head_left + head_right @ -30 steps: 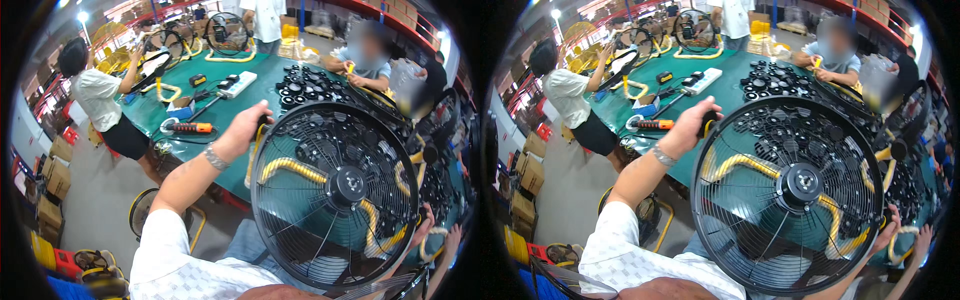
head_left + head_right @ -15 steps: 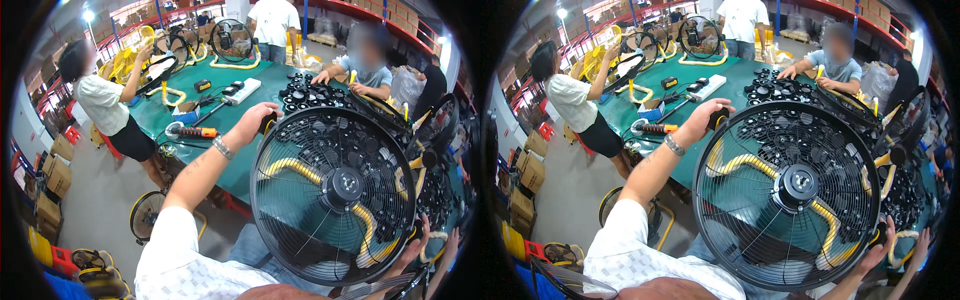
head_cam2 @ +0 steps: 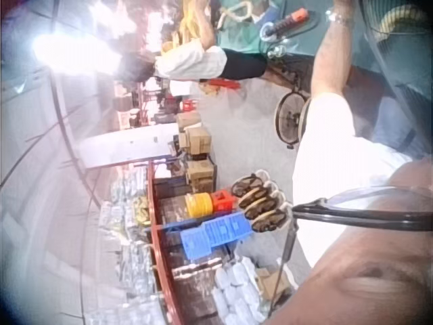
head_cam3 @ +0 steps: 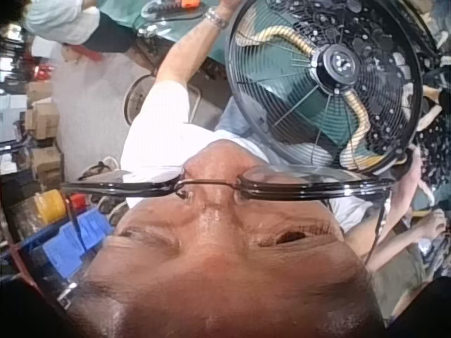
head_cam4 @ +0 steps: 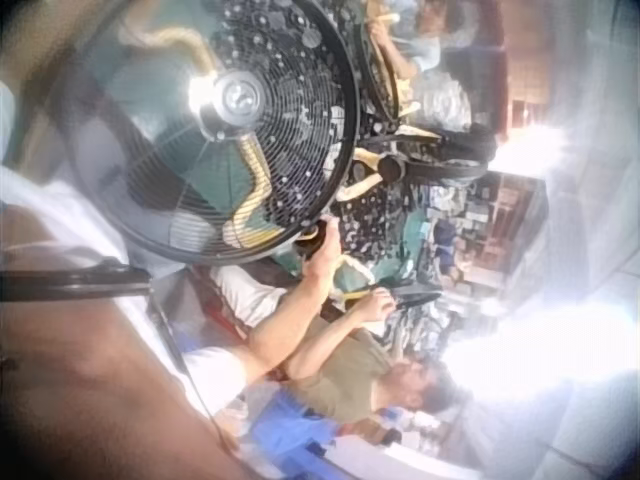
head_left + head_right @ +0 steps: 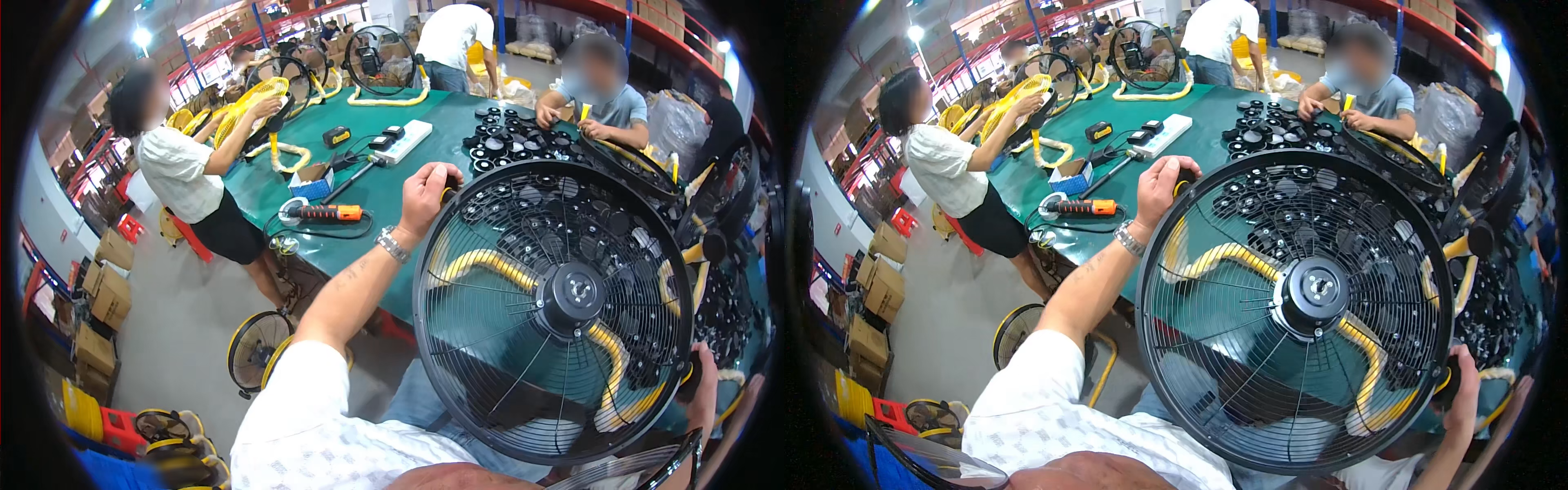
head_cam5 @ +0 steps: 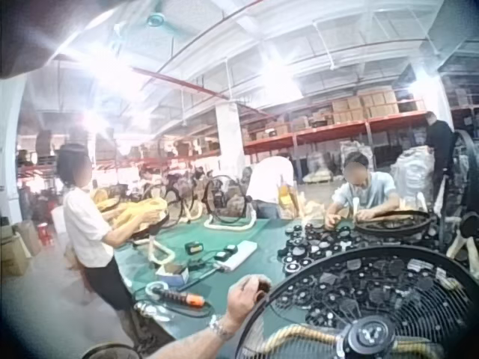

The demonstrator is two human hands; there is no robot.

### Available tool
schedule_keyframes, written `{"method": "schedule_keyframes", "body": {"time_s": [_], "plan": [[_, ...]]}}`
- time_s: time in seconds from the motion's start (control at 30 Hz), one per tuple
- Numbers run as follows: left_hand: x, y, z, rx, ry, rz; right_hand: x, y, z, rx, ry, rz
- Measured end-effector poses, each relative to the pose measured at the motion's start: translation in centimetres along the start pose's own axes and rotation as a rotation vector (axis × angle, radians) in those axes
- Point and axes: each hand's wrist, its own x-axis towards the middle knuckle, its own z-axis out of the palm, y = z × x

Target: The recorder is assembling a black industrial fan by attaching the protective grate and components.

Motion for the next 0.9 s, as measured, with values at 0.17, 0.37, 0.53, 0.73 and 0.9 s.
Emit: {"method": "schedule_keyframes", "body": {"time_s": [0.17,0.37,0.53,0.73,0.9], "plan": [[0.5,1.6,-0.7,0.04,-0.128,-0.056,-1.6,0.4,0.6,-0.305,0.084,-0.478],[3.8,5.0,-1.5,0.225,-0.176,-0.738,-2.2,3.1,-0.1,-1.022,0.231,-1.313],[2.6,2.3,-0.6,0.363,-0.131,-0.37,-0.2,1.5,-0.7,-0.818,0.144,-1.015],[0.0,-0.6,-0.4,0.01,0.0,0.08,3.0,-2.7,-2.0,-0.337,-0.428,-0.07],[1.6,2.1,-1.4,0.05,-0.137,-0.266,0.8,-0.8,-1.1,-0.377,0.142,-0.581]]}}
